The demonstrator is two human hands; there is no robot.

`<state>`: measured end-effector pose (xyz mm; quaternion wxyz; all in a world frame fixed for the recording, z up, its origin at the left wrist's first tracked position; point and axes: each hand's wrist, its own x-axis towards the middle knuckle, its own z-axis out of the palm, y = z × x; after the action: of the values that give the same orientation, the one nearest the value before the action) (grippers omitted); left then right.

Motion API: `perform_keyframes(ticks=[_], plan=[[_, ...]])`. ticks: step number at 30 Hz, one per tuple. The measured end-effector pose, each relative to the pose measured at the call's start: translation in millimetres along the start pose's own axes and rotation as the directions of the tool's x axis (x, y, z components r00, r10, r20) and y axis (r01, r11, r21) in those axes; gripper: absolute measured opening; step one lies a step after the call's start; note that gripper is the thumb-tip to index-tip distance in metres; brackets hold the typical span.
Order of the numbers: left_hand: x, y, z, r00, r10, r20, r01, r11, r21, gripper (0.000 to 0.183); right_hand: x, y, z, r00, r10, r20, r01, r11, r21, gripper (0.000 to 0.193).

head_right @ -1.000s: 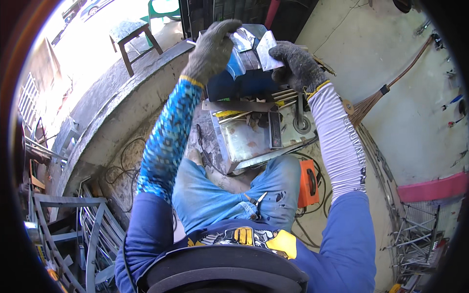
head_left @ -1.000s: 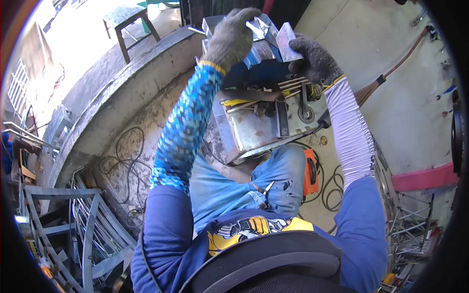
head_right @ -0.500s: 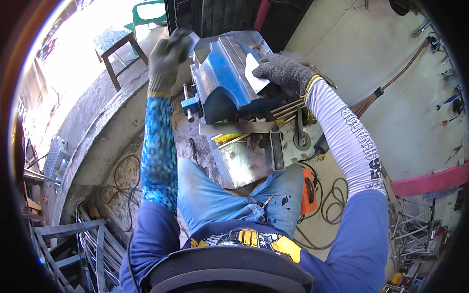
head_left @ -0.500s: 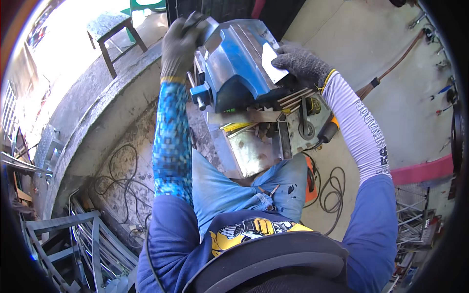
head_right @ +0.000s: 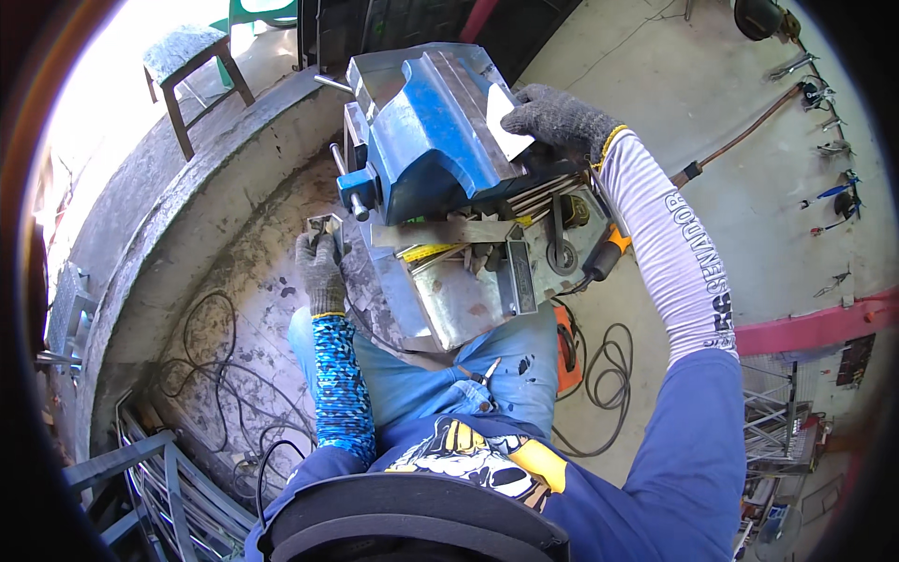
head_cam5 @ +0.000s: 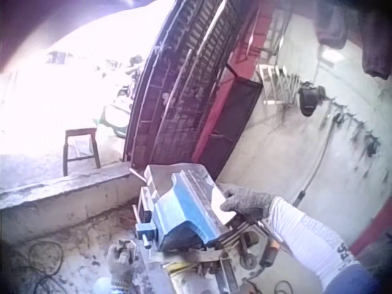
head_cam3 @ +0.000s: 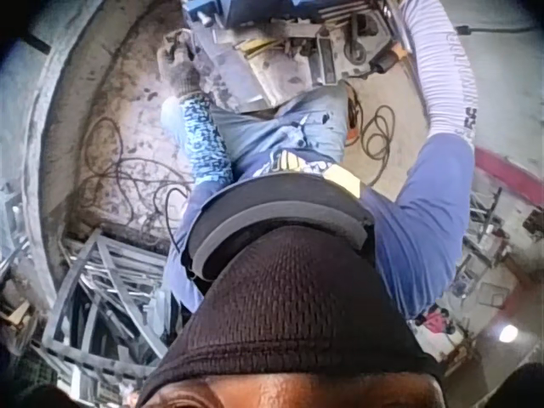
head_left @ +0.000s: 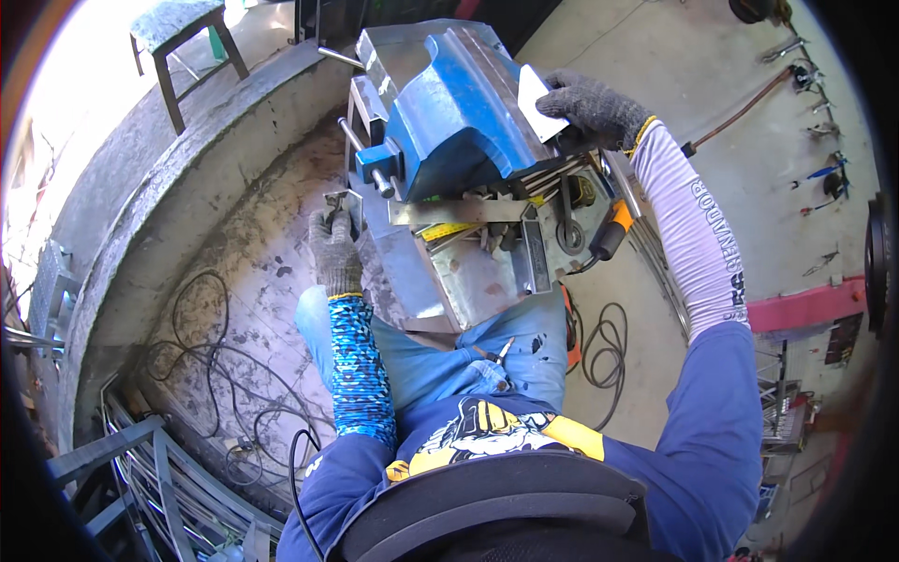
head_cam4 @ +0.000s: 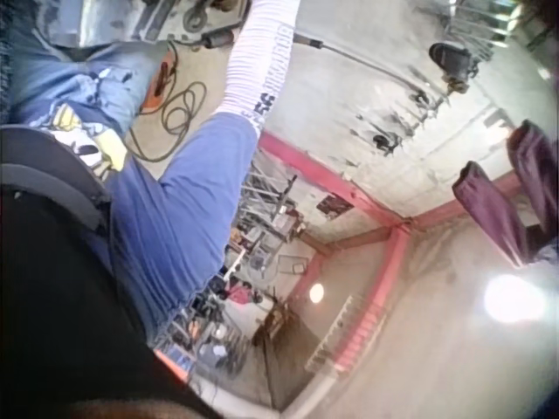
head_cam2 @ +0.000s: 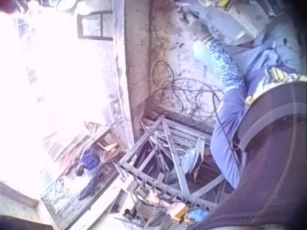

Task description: The person hammers a metal piece secured in a vise using a hammer, loosens the vise to remove the metal piece, and fits it against a metal bar by hand.

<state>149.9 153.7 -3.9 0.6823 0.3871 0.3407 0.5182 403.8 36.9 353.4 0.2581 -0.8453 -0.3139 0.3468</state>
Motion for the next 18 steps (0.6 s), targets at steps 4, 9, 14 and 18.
perform_keyframes(ticks=[4,9,14,18], plan=[[-7.5,-10.8,-2.4,0.998,-0.070,-0.005,0.069,0.997,-0.044,0.011,-0.6,-9.6,-0.9,1.000,0.003,0.028,-0.002,0.998,-0.056,0.049],[-9.9,-12.0,-12.0,0.999,-0.037,-0.003,0.037,0.980,0.194,0.009,-1.1,-14.7,8.7,1.000,0.012,-0.014,-0.015,0.971,-0.238,0.053],[-14.2,-5.8,-18.0,0.998,-0.061,-0.010,0.061,0.975,0.212,0.010,-4.6,-20.6,18.0,0.997,0.067,-0.024,-0.071,0.971,-0.229,0.058],[-12.5,-6.2,-19.9,0.999,-0.046,-0.029,0.053,0.956,0.288,0.013,0.3,-23.1,17.3,0.999,0.038,-0.038,-0.050,0.929,-0.366,0.071]])
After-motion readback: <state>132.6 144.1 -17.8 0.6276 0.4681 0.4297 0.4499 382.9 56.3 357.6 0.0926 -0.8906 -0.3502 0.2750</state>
